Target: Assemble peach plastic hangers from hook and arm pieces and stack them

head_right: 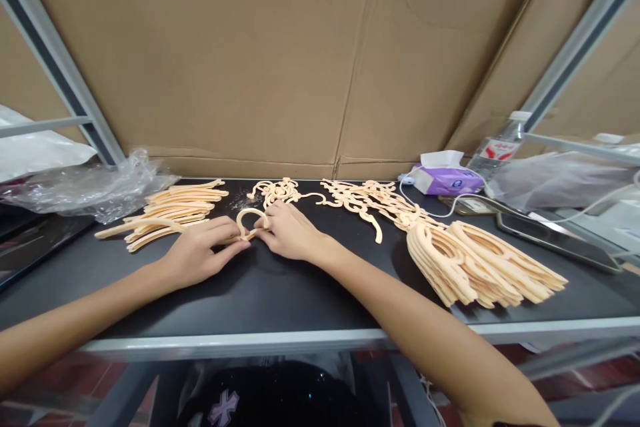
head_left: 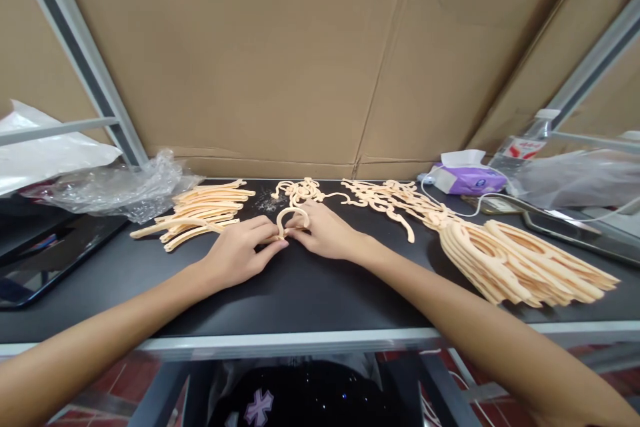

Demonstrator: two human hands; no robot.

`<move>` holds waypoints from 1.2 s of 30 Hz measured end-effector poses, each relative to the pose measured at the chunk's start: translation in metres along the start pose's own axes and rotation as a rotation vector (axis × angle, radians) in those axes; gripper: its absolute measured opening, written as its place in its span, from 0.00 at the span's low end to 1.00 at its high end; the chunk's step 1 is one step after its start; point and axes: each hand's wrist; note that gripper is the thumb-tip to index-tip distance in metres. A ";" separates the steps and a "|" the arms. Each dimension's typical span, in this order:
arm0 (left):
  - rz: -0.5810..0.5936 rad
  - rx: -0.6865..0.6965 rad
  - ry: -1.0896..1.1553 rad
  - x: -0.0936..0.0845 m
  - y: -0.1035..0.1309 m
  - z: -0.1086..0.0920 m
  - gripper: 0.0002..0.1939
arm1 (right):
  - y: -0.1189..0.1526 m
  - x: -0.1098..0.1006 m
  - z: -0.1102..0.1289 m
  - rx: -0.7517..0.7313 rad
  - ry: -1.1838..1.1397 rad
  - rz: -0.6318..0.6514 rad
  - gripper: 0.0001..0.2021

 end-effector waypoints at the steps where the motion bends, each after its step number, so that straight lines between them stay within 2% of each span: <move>1: 0.006 0.004 0.027 0.000 0.000 0.001 0.10 | 0.001 -0.002 -0.002 0.007 0.002 0.003 0.12; 6: -0.022 -0.004 0.109 -0.001 -0.003 0.005 0.11 | 0.006 -0.022 -0.005 0.090 -0.134 0.085 0.11; 12: 0.005 -0.167 0.115 -0.003 -0.007 0.004 0.10 | 0.007 -0.046 0.011 0.228 -0.201 0.175 0.12; 17: 0.018 -0.287 0.181 -0.003 -0.009 0.004 0.11 | 0.009 -0.052 0.014 0.226 -0.206 0.285 0.16; 20: 0.036 -0.264 0.151 -0.002 -0.010 0.005 0.12 | 0.010 -0.053 0.014 0.213 -0.246 0.342 0.21; 23: -0.004 -0.237 0.123 -0.001 -0.009 0.006 0.11 | 0.010 -0.053 0.015 0.184 -0.273 0.372 0.25; 26: -0.009 -0.229 0.069 0.000 -0.009 0.007 0.12 | 0.011 -0.051 0.016 0.175 -0.257 0.355 0.23; 30: 0.083 -0.196 0.011 -0.001 -0.009 0.005 0.14 | 0.011 -0.052 0.018 0.242 -0.242 0.309 0.19; 36: 0.178 -0.191 0.052 -0.004 -0.010 0.000 0.17 | 0.008 -0.057 0.021 0.233 -0.388 0.403 0.18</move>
Point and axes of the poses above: each hand's wrist, its own y-axis away from the middle knuckle, its own x-axis out of the palm, z = x × y, and after that the axes turned 3 degrees about -z, right-handed
